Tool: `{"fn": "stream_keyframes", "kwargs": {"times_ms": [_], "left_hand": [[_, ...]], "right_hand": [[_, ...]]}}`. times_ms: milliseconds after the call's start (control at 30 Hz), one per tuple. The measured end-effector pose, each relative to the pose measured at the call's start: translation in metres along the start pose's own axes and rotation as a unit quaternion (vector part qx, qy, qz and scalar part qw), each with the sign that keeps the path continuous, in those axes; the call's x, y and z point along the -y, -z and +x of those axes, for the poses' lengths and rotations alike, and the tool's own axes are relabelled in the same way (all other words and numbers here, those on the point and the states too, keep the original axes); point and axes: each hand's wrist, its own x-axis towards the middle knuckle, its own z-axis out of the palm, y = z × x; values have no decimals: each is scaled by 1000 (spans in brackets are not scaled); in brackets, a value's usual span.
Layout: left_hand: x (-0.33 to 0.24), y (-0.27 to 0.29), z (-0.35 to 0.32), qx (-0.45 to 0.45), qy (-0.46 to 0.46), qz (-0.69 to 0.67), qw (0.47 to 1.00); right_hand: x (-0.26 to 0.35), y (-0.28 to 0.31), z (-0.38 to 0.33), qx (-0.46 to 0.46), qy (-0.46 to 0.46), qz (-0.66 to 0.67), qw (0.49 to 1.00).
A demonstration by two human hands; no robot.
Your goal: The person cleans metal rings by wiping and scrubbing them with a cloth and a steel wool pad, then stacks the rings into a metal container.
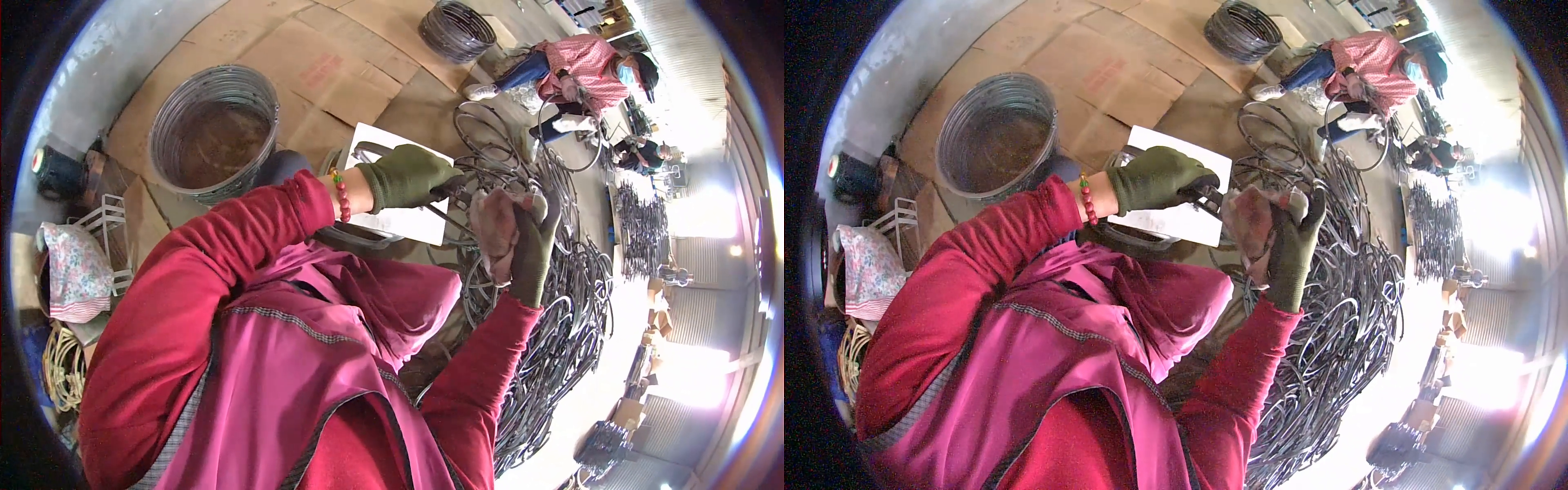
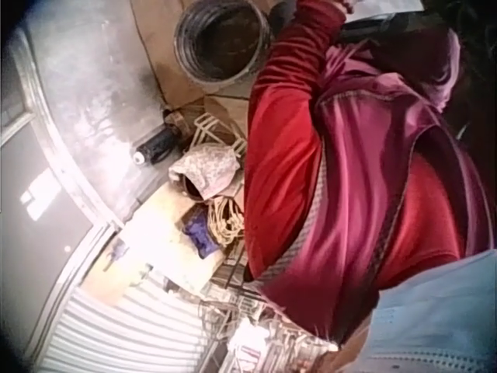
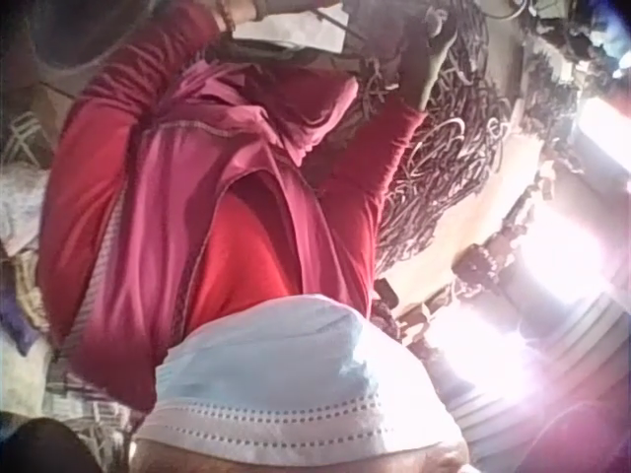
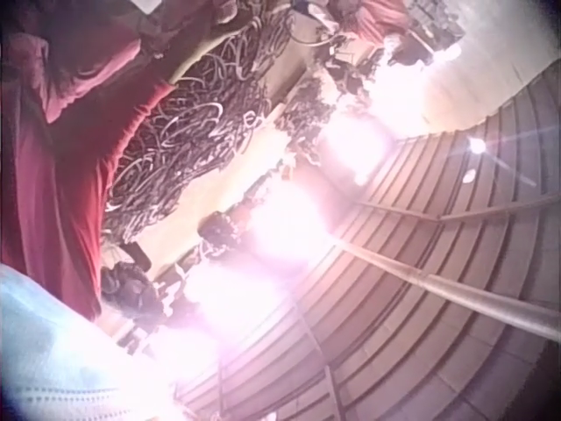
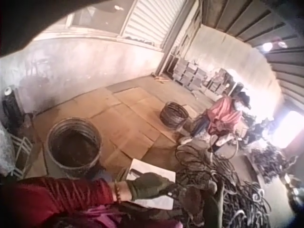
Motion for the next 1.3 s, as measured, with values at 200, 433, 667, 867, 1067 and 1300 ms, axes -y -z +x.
{"fn": "stream_keyframes", "kwargs": {"times_ms": [200,433,667,867,1067,1300], "left_hand": [[0,-4,-2,3,-4,7,1000],[2,-9,-3,4,-3,15,1000],[2,-9,-2,7,-23,16,1000],[-3,-8,-1,32,-33,21,999],[-5,-7,-2,37,7,26,999],[2,-3,-7,55,38,-2,998]], "right_hand": [[5,-7,-2,-22,134,-167,977],[17,2,-11,87,-19,-167,982],[27,9,-29,197,87,-222,951],[-5,19,-17,59,-104,96,988],[-22,9,-13,-12,105,-9,994],[19,-5,-34,109,86,-119,983]]}}
